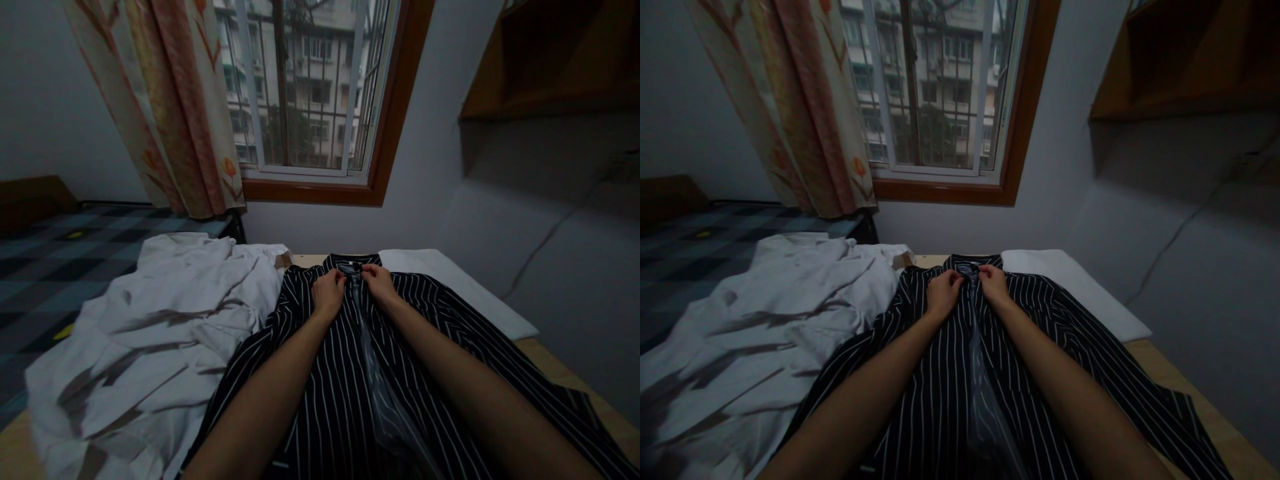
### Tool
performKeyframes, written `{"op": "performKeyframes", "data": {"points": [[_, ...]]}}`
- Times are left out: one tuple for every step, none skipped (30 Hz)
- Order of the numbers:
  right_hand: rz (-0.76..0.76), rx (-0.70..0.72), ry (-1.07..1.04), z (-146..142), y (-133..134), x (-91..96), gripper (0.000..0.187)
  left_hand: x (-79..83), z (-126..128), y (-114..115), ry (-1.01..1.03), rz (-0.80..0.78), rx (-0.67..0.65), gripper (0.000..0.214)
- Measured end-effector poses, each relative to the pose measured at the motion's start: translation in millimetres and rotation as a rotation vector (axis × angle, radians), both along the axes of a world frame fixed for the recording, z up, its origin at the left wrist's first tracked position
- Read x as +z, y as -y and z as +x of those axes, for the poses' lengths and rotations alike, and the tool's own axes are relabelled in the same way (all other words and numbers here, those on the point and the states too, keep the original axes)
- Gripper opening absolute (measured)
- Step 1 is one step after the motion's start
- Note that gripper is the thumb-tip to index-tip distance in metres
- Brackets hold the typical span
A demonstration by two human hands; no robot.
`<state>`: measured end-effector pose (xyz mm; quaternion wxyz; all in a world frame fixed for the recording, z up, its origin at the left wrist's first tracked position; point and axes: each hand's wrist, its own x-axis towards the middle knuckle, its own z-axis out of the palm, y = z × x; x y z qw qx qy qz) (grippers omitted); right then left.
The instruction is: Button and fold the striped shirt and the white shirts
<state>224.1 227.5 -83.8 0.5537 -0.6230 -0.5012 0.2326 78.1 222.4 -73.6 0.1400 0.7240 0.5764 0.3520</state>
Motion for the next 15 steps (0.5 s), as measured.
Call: {"op": "performKeyframes", "data": {"points": [[0.004, 0.019, -0.023, -1.8, 0.2, -1.4, 0.023, 1.3, 0.1, 0.9, -0.016, -0.022, -0.011, 0.011], [0.004, 0.037, -0.042, -3.9, 0.6, -2.6, 0.023, 2.8, 0.2, 1.8, -0.028, -0.042, -0.018, 0.011], [0.004, 0.053, -0.057, -6.0, 1.1, -3.7, 0.024, 4.3, 0.2, 2.7, -0.035, -0.062, -0.02, 0.011], [0.003, 0.063, -0.067, -8.2, 1.7, -4.6, 0.024, 5.6, 0.2, 3.6, -0.038, -0.078, -0.018, 0.011], [0.003, 0.068, -0.074, -10.4, 2.5, -5.6, 0.023, 6.6, 0.2, 4.2, -0.043, -0.087, -0.017, 0.012], [0.004, 0.068, -0.077, -12.5, 3.5, -6.7, 0.023, 7.2, 0.3, 4.7, -0.05, -0.093, -0.015, 0.013], [0.005, 0.066, -0.078, -14.6, 4.6, -7.9, 0.022, 7.3, 0.3, 5.1, -0.061, -0.095, -0.016, 0.013], [0.005, 0.064, -0.078, -16.5, 5.8, -9.3, 0.021, 6.9, 0.4, 5.2, -0.074, -0.094, -0.02, 0.013], [0.003, 0.063, -0.079, -18.2, 7.1, -10.8, 0.021, 6.2, 0.6, 5.2, -0.087, -0.089, -0.025, 0.013], [0.003, 0.061, -0.077, -19.7, 8.3, -12.4, 0.023, 5.2, 0.8, 5.0, -0.099, -0.084, -0.032, 0.013], [0.011, 0.052, -0.066, -21.0, 9.5, -13.8, 0.026, 4.1, 1.0, 4.7, -0.106, -0.079, -0.04, 0.014], [0.025, 0.034, -0.051, -21.9, 10.6, -14.9, 0.028, 3.0, 1.2, 4.1, -0.108, -0.076, -0.047, 0.014], [0.044, 0.012, -0.034, -22.3, 11.9, -15.5, 0.029, 2.0, 1.4, 3.3, -0.104, -0.073, -0.052, 0.014], [0.065, -0.015, -0.018, -22.3, 13.1, -15.7, 0.03, 1.1, 1.4, 2.3, -0.091, -0.069, -0.048, 0.014], [0.087, -0.045, -0.001, -21.9, 14.6, -15.3, 0.03, 0.4, 1.2, 0.9, -0.068, -0.061, -0.035, 0.014]]}}
